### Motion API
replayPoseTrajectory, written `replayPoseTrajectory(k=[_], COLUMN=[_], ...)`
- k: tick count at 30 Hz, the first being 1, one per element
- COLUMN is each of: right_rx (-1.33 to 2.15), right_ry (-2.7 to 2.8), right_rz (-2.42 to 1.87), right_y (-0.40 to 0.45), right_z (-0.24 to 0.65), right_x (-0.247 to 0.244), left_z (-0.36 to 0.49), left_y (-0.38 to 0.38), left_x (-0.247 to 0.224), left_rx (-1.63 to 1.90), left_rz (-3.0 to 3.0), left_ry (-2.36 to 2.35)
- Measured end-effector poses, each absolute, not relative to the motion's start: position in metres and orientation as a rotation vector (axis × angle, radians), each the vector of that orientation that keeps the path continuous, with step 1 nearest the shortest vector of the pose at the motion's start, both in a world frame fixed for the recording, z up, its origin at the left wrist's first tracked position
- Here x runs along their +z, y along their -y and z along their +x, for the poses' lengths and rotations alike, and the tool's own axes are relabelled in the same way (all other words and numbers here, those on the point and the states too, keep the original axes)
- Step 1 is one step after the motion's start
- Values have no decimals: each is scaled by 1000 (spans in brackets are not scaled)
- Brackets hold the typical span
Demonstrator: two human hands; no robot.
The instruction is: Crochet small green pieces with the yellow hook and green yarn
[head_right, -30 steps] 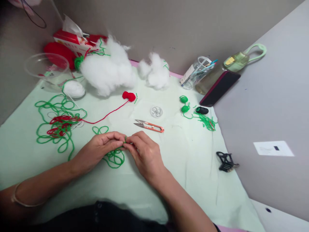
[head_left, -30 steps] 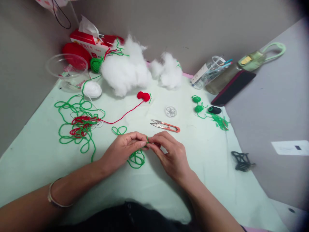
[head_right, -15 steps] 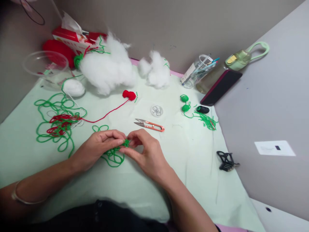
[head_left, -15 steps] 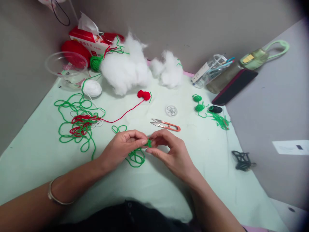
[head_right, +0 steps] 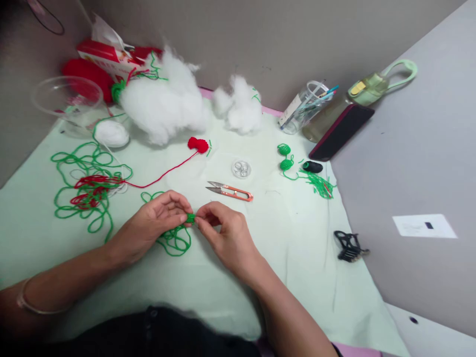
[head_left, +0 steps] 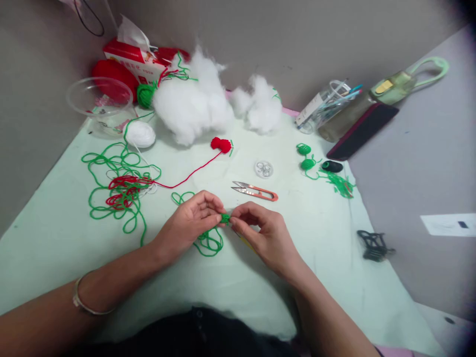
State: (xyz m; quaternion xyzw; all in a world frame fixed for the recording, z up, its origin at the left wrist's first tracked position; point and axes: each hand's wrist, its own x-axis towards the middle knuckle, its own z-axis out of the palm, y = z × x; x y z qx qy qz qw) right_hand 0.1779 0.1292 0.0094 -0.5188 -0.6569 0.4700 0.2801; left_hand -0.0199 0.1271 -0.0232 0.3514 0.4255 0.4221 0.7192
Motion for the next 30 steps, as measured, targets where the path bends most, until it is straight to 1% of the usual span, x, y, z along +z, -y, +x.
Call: replayPoseTrajectory(k=[12,20,23,28,30], right_rx=[1101,1043,1025,1089,976], right_ry=[1848,1940,1882,1738,1751], right_rz=[-1414,-1387,-1447,-1472,-1514], right_y=[-126,-125,-130,-141,-145], right_z=[174,178,184,195,201], right_x=[5,6,10,12,8], left_z=[-19,-16,-17,-21,-22], left_y=[-124,-127,-128,-129,-129], left_x=[-19,-20,-18,-15,-16], left_rx=[848,901,912,867,852], left_rz=[759,715,670,652,630], left_ry=[-965,-973,-1015,-1000,-994])
